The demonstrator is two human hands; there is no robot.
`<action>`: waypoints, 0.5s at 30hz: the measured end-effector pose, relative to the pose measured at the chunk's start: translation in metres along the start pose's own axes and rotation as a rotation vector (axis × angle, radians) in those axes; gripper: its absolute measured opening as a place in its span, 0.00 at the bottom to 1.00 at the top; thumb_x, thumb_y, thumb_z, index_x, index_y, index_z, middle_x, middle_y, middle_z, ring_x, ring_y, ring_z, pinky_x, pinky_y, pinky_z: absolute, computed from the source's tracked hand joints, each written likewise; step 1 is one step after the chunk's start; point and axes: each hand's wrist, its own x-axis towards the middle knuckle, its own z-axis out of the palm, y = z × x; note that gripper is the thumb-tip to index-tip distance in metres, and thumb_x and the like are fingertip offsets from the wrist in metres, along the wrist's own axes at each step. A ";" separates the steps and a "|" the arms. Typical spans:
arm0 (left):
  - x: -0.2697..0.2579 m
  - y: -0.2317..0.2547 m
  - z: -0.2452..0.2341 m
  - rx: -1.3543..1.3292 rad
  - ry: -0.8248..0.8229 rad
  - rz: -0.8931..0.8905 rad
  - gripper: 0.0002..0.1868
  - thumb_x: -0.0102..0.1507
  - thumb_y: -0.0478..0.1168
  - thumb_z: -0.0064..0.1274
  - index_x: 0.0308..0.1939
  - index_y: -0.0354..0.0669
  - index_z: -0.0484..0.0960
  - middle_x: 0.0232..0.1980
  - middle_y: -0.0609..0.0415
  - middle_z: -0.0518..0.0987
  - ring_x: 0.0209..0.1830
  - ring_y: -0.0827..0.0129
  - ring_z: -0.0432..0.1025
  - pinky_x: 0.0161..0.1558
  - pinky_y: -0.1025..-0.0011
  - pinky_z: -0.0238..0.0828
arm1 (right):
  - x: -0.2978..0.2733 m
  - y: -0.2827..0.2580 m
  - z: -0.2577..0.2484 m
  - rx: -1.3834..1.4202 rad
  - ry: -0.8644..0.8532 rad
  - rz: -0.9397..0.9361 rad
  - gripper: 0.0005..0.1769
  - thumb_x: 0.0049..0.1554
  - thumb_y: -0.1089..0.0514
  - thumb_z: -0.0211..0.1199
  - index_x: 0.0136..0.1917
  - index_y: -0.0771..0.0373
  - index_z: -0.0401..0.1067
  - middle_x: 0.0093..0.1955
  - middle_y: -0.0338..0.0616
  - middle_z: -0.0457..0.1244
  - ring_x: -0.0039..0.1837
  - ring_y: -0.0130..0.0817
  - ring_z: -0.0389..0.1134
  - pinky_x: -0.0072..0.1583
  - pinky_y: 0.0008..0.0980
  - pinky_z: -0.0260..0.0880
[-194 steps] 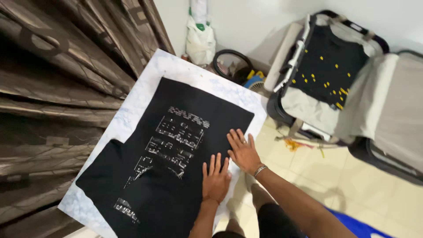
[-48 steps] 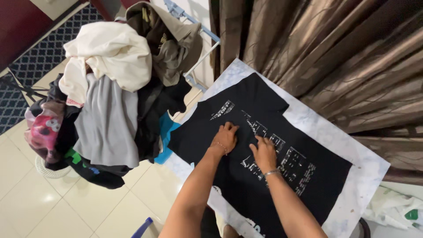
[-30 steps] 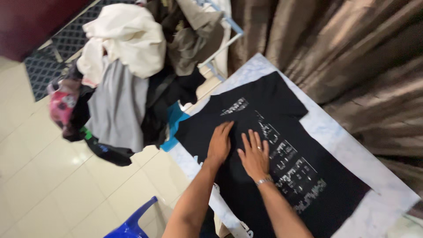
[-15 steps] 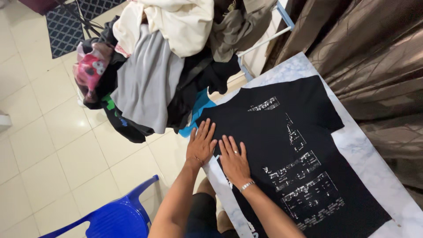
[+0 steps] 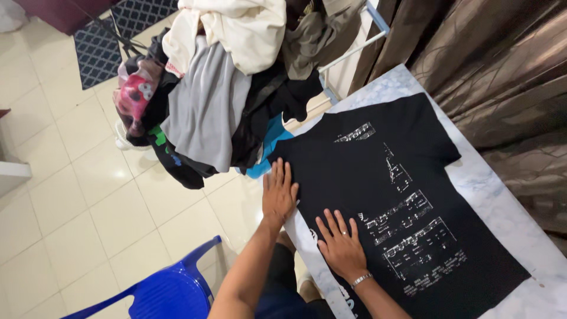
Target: The person picks up a shirt from a pile of laundry, spreads it out on a table, and folds it into a square before placing it into a suitcase.
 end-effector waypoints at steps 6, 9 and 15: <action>0.000 -0.009 -0.016 -0.010 -0.118 -0.100 0.39 0.69 0.58 0.38 0.80 0.48 0.50 0.84 0.57 0.47 0.83 0.64 0.43 0.76 0.40 0.32 | 0.002 0.001 -0.004 0.050 0.047 -0.009 0.32 0.57 0.47 0.56 0.73 0.55 0.63 0.78 0.48 0.53 0.78 0.47 0.51 0.73 0.58 0.46; -0.002 0.004 -0.021 -0.064 -0.024 -0.090 0.38 0.69 0.57 0.40 0.78 0.43 0.55 0.83 0.50 0.50 0.82 0.58 0.45 0.75 0.39 0.34 | 0.003 0.006 -0.002 0.225 0.048 0.135 0.26 0.57 0.50 0.59 0.69 0.55 0.67 0.72 0.44 0.59 0.74 0.42 0.57 0.71 0.55 0.51; 0.040 0.076 -0.041 -0.408 0.032 0.041 0.20 0.69 0.48 0.43 0.59 0.41 0.77 0.65 0.43 0.74 0.68 0.49 0.66 0.69 0.52 0.60 | 0.020 0.079 -0.004 0.120 0.322 0.685 0.23 0.58 0.52 0.62 0.66 0.58 0.69 0.66 0.48 0.61 0.68 0.49 0.61 0.64 0.53 0.62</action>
